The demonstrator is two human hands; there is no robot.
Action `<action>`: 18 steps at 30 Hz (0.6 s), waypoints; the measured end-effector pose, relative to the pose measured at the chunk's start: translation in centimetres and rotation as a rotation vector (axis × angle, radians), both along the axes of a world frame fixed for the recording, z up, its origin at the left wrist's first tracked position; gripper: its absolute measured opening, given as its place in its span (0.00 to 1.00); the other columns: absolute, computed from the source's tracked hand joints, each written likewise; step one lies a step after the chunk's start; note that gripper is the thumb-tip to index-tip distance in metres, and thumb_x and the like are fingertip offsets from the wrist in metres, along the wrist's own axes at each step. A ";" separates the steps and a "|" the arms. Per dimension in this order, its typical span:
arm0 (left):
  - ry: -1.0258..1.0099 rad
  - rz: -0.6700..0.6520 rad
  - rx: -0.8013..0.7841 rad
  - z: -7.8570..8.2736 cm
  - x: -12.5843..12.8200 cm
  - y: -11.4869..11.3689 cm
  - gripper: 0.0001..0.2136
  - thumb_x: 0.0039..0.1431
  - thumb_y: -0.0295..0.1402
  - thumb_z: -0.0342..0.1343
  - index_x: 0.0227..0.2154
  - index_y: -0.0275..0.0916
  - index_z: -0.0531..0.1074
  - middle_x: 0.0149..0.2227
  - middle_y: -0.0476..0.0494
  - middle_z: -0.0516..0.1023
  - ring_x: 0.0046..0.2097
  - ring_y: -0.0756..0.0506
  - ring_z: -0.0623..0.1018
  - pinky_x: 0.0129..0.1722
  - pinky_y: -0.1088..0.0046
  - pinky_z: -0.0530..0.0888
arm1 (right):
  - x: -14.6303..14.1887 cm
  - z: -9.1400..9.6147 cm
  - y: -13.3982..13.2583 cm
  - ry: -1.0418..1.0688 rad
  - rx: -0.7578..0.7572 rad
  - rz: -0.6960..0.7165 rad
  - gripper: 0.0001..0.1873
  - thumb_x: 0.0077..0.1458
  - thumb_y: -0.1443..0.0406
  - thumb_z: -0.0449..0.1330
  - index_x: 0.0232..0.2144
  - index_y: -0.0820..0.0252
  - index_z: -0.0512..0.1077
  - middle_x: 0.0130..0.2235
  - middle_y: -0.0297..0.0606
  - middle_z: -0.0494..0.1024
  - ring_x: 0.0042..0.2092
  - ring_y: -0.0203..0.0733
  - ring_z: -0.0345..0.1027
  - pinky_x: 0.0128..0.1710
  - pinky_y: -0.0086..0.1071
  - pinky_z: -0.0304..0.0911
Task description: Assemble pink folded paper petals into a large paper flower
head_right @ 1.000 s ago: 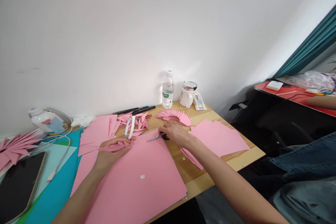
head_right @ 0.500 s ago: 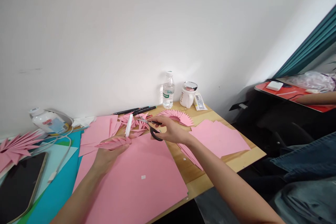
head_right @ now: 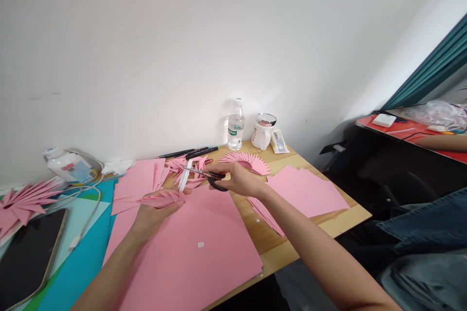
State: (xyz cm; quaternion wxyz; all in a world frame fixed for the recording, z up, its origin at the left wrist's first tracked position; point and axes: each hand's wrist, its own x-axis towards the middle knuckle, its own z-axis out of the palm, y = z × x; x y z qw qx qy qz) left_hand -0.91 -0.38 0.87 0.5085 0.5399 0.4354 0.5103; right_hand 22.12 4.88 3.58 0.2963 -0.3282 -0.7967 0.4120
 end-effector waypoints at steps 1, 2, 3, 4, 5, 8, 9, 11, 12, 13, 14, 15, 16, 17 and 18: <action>0.003 -0.006 0.004 0.0 0.0 0.0 0.09 0.40 0.32 0.66 0.15 0.40 0.70 0.24 0.45 0.74 0.37 0.39 0.77 0.42 0.61 0.72 | 0.1 -0.2 0.0 0.008 -0.010 -0.007 0.20 0.52 0.67 0.56 0.49 0.57 0.70 0.35 0.35 0.76 0.35 0.35 0.70 0.37 0.29 0.66; 0.005 -0.014 0.018 0.0 0.0 0.0 0.10 0.41 0.31 0.65 0.14 0.40 0.69 0.23 0.45 0.73 0.36 0.40 0.76 0.42 0.61 0.72 | 0.1 -0.4 0.1 0.012 -0.012 -0.018 0.20 0.53 0.67 0.56 0.50 0.57 0.70 0.34 0.34 0.76 0.34 0.36 0.70 0.36 0.29 0.66; 0.004 -0.023 0.039 0.0 0.0 0.1 0.11 0.41 0.31 0.65 0.13 0.40 0.68 0.22 0.47 0.71 0.33 0.42 0.75 0.42 0.61 0.71 | 0.2 -0.7 0.2 0.014 -0.005 -0.032 0.20 0.53 0.66 0.55 0.49 0.57 0.70 0.32 0.34 0.76 0.34 0.36 0.69 0.34 0.29 0.65; -0.001 -0.033 0.060 0.0 0.0 0.1 0.13 0.42 0.31 0.64 0.12 0.41 0.65 0.21 0.48 0.68 0.31 0.44 0.73 0.43 0.61 0.71 | 0.3 -1.0 0.4 0.012 0.017 -0.051 0.19 0.54 0.66 0.55 0.49 0.57 0.71 0.31 0.35 0.76 0.33 0.36 0.69 0.32 0.29 0.65; -0.008 -0.044 0.078 -0.1 0.0 0.1 0.15 0.43 0.30 0.63 0.11 0.41 0.63 0.19 0.49 0.65 0.29 0.46 0.71 0.44 0.61 0.71 | 0.5 -1.2 0.5 0.002 0.061 -0.076 0.18 0.54 0.66 0.54 0.48 0.57 0.71 0.31 0.35 0.76 0.33 0.37 0.69 0.32 0.29 0.65; -0.014 -0.058 0.088 0.0 0.4 0.1 0.20 0.43 0.30 0.62 0.09 0.41 0.56 0.18 0.53 0.57 0.25 0.49 0.63 0.47 0.58 0.70 | 1.0 -1.5 1.1 -0.102 0.320 -0.202 0.16 0.53 0.70 0.53 0.43 0.55 0.74 0.34 0.37 0.77 0.37 0.40 0.69 0.38 0.33 0.62; -0.003 -0.058 0.083 0.0 0.5 0.1 0.20 0.43 0.30 0.62 0.09 0.41 0.54 0.18 0.53 0.56 0.24 0.50 0.62 0.48 0.57 0.70 | 1.1 -1.5 1.3 -0.155 0.412 -0.251 0.17 0.53 0.72 0.53 0.42 0.55 0.74 0.36 0.37 0.78 0.38 0.41 0.68 0.40 0.35 0.60; 0.025 -0.046 0.085 0.2 0.8 0.1 0.21 0.42 0.30 0.62 0.10 0.41 0.52 0.17 0.55 0.54 0.22 0.51 0.58 0.48 0.56 0.70 | 1.2 -1.3 1.4 -0.255 0.545 -0.327 0.19 0.52 0.75 0.51 0.42 0.53 0.74 0.39 0.38 0.78 0.41 0.42 0.68 0.44 0.38 0.55; 0.034 -0.038 0.086 0.3 0.9 0.1 0.21 0.42 0.30 0.62 0.10 0.41 0.52 0.17 0.55 0.53 0.22 0.52 0.57 0.47 0.56 0.70 | 1.1 -1.2 1.3 -0.292 0.584 -0.352 0.21 0.52 0.76 0.50 0.42 0.53 0.73 0.40 0.38 0.78 0.41 0.42 0.68 0.45 0.39 0.54; 0.042 -0.026 0.086 0.4 0.9 0.0 0.21 0.41 0.30 0.62 0.10 0.41 0.51 0.17 0.56 0.52 0.21 0.52 0.56 0.47 0.57 0.71 | 0.9 -1.0 1.3 -0.318 0.612 -0.373 0.21 0.52 0.77 0.50 0.42 0.52 0.73 0.40 0.38 0.77 0.41 0.42 0.68 0.45 0.39 0.52; 0.048 -0.010 0.087 0.5 0.9 0.0 0.21 0.41 0.30 0.62 0.10 0.41 0.51 0.17 0.56 0.52 0.21 0.52 0.57 0.46 0.57 0.72 | 0.7 -0.9 1.3 -0.335 0.636 -0.392 0.22 0.51 0.77 0.49 0.42 0.52 0.73 0.39 0.37 0.77 0.41 0.42 0.68 0.46 0.39 0.51; 0.057 0.007 0.088 0.6 0.9 0.0 0.21 0.41 0.30 0.62 0.10 0.42 0.51 0.17 0.56 0.53 0.21 0.52 0.57 0.45 0.58 0.72 | 0.4 -0.8 1.3 -0.345 0.654 -0.409 0.22 0.51 0.78 0.49 0.41 0.51 0.73 0.39 0.37 0.77 0.41 0.41 0.68 0.46 0.39 0.50; 0.069 0.025 0.087 0.7 0.8 0.0 0.21 0.40 0.30 0.62 0.10 0.42 0.51 0.16 0.56 0.53 0.21 0.52 0.58 0.43 0.58 0.73 | 0.2 -0.8 1.4 -0.353 0.664 -0.419 0.23 0.51 0.78 0.49 0.41 0.51 0.73 0.38 0.36 0.77 0.40 0.41 0.68 0.46 0.39 0.50; 0.078 0.044 0.083 0.7 0.7 0.0 0.21 0.40 0.30 0.63 0.10 0.42 0.52 0.16 0.56 0.54 0.21 0.52 0.59 0.42 0.59 0.74 | 0.1 -0.7 1.6 -0.363 0.667 -0.418 0.23 0.51 0.78 0.49 0.41 0.51 0.73 0.38 0.35 0.77 0.40 0.41 0.67 0.46 0.39 0.49; 0.083 0.063 0.074 0.7 0.6 -0.1 0.20 0.39 0.30 0.63 0.10 0.41 0.54 0.16 0.55 0.56 0.21 0.51 0.61 0.40 0.60 0.74 | 0.2 -0.6 1.9 -0.374 0.664 -0.422 0.23 0.50 0.78 0.49 0.42 0.51 0.73 0.38 0.36 0.76 0.41 0.41 0.67 0.47 0.40 0.50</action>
